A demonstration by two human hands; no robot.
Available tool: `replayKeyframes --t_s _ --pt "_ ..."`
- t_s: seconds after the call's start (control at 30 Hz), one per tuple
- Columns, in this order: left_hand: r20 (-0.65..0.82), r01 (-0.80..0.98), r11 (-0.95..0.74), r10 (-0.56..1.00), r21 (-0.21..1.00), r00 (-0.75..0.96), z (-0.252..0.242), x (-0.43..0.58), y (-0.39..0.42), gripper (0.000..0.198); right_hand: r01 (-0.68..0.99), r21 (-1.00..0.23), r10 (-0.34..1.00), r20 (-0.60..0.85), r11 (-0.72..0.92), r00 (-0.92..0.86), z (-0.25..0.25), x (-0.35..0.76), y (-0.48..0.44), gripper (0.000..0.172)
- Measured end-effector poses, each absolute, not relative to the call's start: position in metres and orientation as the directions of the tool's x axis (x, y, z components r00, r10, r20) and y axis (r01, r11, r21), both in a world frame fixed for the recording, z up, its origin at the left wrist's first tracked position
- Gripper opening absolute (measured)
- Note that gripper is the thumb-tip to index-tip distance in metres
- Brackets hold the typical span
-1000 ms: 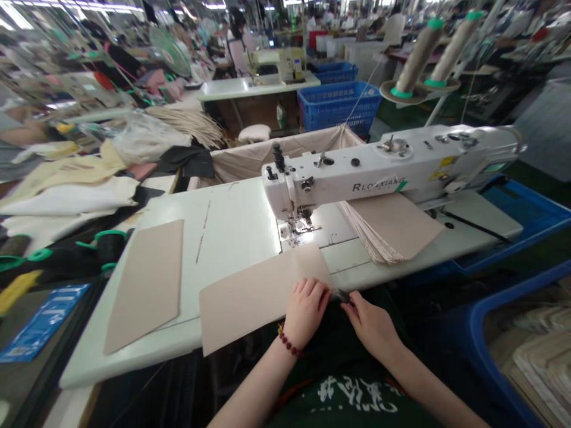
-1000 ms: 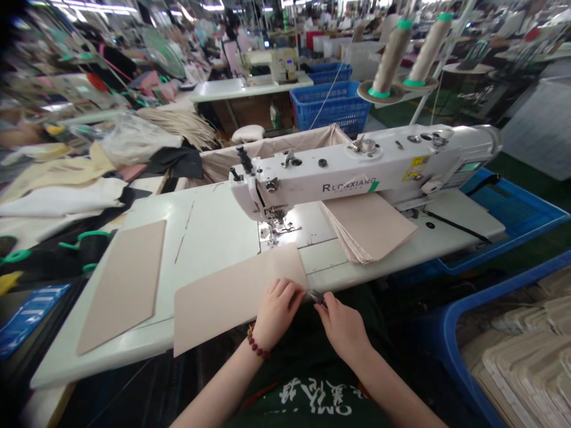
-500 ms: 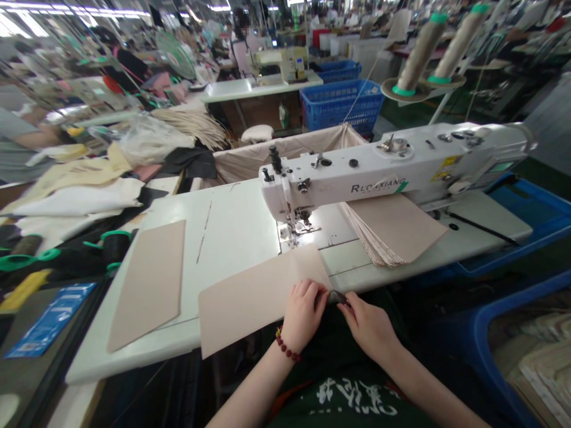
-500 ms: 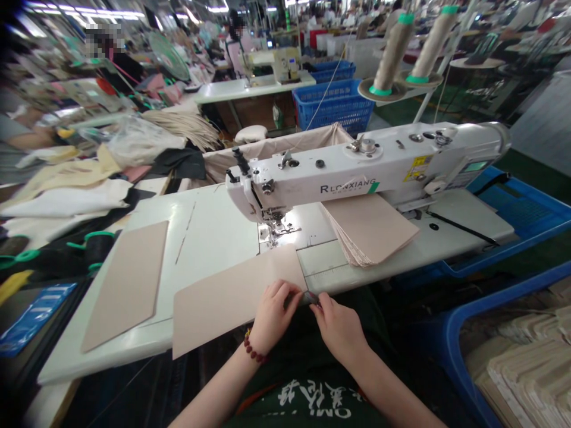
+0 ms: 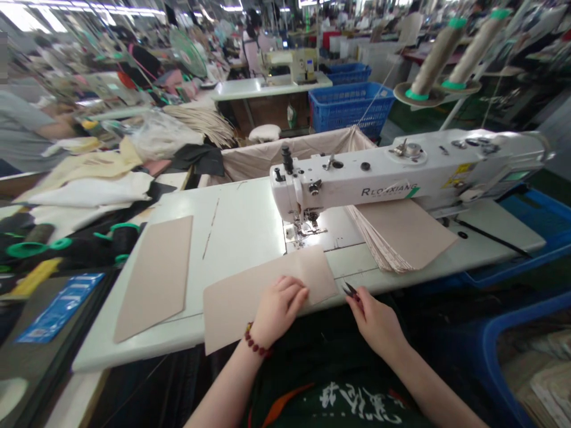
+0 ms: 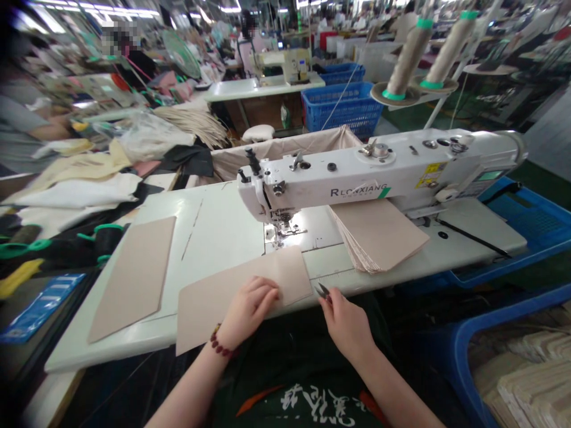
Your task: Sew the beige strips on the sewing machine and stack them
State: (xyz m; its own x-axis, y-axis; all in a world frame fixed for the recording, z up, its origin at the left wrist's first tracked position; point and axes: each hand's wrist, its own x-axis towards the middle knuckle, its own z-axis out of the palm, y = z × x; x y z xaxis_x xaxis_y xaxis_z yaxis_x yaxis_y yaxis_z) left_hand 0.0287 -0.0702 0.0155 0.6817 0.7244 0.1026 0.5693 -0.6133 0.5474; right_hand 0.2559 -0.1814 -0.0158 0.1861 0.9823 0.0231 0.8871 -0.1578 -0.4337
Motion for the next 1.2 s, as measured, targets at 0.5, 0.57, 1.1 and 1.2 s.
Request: replayKeyframes --t_s 0.5,0.57,1.1,1.2 --pt "-0.058 0.772 -0.049 0.992 0.634 0.111 0.046 -0.127 -0.048 0.021 0.967 -0.238 0.965 0.261 0.093 -0.029 -0.029 0.232 -0.109 0.032" --pt "-0.026 0.772 0.075 0.997 0.632 -0.075 0.058 -0.174 -0.02 0.03 0.978 -0.18 0.952 0.303 0.109 -0.05 -0.035 0.231 -0.109 0.032" --pt "-0.059 0.864 0.414 0.908 0.286 -0.416 0.028 -0.293 0.107 0.044 0.988 -0.074 0.881 0.466 0.135 -0.085 -0.056 0.232 -0.11 0.03" --pt "-0.051 0.87 0.428 0.902 0.246 -0.429 0.026 -0.291 0.107 0.048 0.989 -0.067 0.894 0.439 0.129 -0.087 -0.054 0.233 -0.111 0.03"
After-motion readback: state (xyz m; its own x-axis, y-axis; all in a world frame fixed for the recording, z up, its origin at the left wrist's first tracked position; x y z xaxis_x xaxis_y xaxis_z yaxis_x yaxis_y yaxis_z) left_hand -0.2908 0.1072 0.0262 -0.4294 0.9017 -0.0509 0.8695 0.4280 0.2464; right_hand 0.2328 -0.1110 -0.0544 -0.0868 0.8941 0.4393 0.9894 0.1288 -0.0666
